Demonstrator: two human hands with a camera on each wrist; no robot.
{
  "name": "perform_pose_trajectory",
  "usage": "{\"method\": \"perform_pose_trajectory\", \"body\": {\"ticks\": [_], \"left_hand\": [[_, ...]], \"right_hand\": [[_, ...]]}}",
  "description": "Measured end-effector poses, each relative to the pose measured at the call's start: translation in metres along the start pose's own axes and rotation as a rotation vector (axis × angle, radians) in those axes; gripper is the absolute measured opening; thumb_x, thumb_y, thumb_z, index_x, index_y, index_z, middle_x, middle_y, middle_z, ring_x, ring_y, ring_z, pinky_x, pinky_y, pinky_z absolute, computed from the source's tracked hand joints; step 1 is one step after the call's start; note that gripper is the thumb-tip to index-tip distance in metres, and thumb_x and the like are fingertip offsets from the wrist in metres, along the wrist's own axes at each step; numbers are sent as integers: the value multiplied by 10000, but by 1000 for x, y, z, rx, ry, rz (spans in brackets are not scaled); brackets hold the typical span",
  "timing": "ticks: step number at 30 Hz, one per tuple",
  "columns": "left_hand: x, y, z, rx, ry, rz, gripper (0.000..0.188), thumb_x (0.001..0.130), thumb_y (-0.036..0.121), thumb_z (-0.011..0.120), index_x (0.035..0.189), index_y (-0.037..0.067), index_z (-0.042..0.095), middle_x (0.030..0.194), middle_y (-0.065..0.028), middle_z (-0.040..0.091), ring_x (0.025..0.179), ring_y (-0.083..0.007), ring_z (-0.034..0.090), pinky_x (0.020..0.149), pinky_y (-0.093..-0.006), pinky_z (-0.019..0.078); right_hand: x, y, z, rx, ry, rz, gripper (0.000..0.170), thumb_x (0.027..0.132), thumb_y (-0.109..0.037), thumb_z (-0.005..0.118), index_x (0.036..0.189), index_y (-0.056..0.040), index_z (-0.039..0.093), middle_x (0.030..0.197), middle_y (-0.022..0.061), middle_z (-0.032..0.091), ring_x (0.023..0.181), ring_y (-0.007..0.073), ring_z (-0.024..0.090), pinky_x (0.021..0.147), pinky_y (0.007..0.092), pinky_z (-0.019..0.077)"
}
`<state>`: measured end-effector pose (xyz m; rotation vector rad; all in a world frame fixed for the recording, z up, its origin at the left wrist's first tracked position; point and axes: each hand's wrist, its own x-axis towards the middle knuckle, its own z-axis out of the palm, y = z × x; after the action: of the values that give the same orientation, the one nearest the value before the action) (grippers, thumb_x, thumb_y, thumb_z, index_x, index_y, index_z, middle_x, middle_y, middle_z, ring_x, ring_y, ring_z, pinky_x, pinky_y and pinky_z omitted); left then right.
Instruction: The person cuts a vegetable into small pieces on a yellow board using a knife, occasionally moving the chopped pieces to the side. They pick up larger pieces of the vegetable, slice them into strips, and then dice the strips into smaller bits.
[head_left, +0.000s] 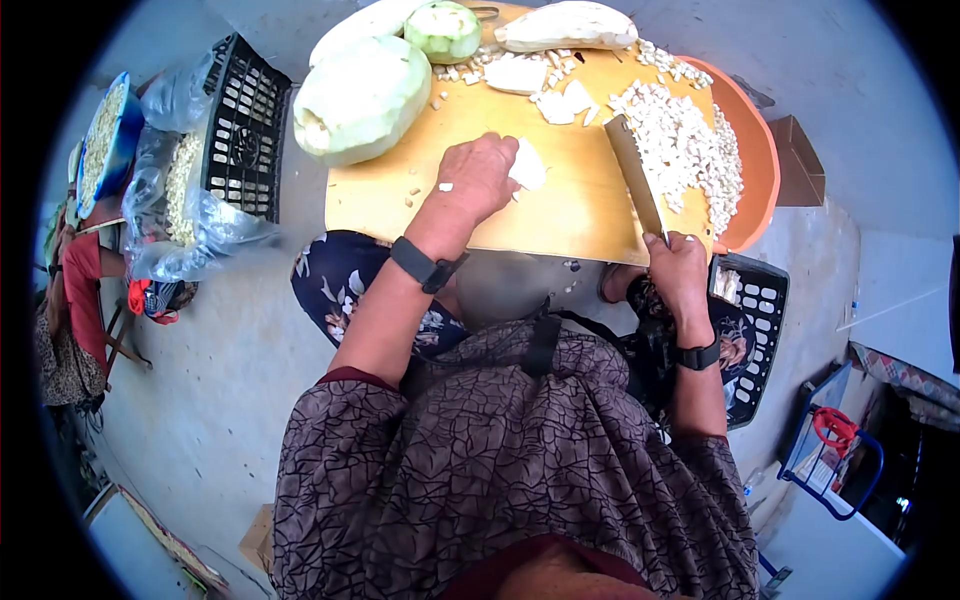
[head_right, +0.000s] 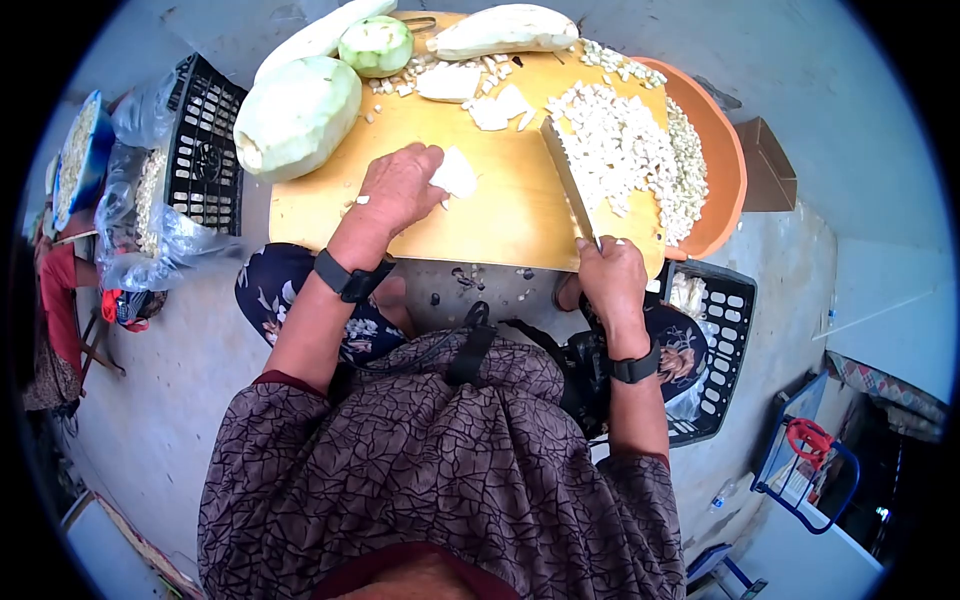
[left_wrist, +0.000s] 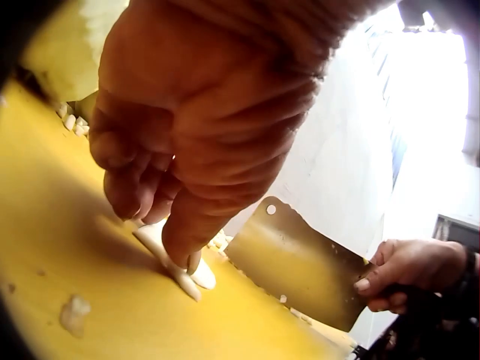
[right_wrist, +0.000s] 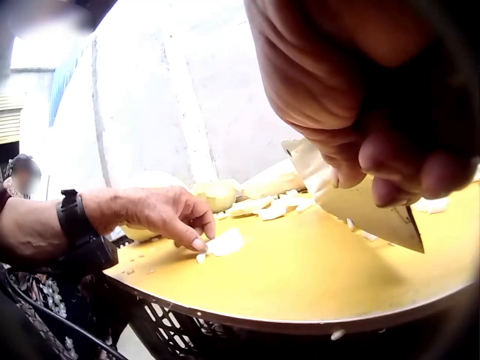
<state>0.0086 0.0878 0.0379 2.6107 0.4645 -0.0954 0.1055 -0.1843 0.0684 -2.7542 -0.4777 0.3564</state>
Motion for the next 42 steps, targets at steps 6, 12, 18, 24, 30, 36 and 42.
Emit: {"method": "perform_pose_trajectory", "body": {"ticks": [6,12,18,24,30,36,42], "left_hand": [[1,-11,27,-106,172,256,441,756,129,766,1175,89,631,1157,-126,566,1100,-330,574,961,-404,493],[-10,0,34,-253,52,207,461,763,73,749,1207,86,626,1139,-112,544,1101,-320,576,961,-401,495],[-17,4,24,-296,-69,262,468,764,52,744,1217,88,631,1157,-122,555,1126,-314,570,971,-397,494],[-16,-2,29,-83,149,339,479,768,28,739,1229,102,635,1273,-130,552,1213,-320,531,1014,-400,486],[-13,10,31,-186,-5,275,466,767,5,733,1219,80,648,1315,-155,538,1242,-337,517,1036,-397,478],[-16,10,41,-173,24,380,430,772,13,734,1193,67,664,1317,-158,540,1232,-344,521,1026,-393,483],[-19,9,39,-197,49,460,359,772,36,729,1128,63,693,1277,-151,569,1176,-335,545,1005,-395,489]], "right_hand": [[-6,-3,7,185,-184,105,335,907,-289,648,825,33,689,636,210,631,654,368,643,661,428,503],[-4,4,20,136,-120,-13,326,907,-277,642,870,43,696,722,252,651,729,408,662,695,446,512],[-11,-19,7,-41,-130,-22,321,920,-288,650,900,27,711,756,256,661,759,411,665,713,458,523],[-6,-11,11,-39,-141,-30,331,930,-296,641,936,28,710,756,261,662,755,413,670,714,453,524],[-6,-16,5,-73,-168,-25,347,921,-299,643,931,40,715,816,275,680,826,438,673,773,469,535],[-4,-10,7,0,-170,-29,312,924,-275,642,916,29,713,788,278,665,795,438,665,748,473,531],[-16,-16,4,63,-180,-128,256,918,-260,659,853,-15,698,678,228,638,692,425,649,639,474,526]]}}
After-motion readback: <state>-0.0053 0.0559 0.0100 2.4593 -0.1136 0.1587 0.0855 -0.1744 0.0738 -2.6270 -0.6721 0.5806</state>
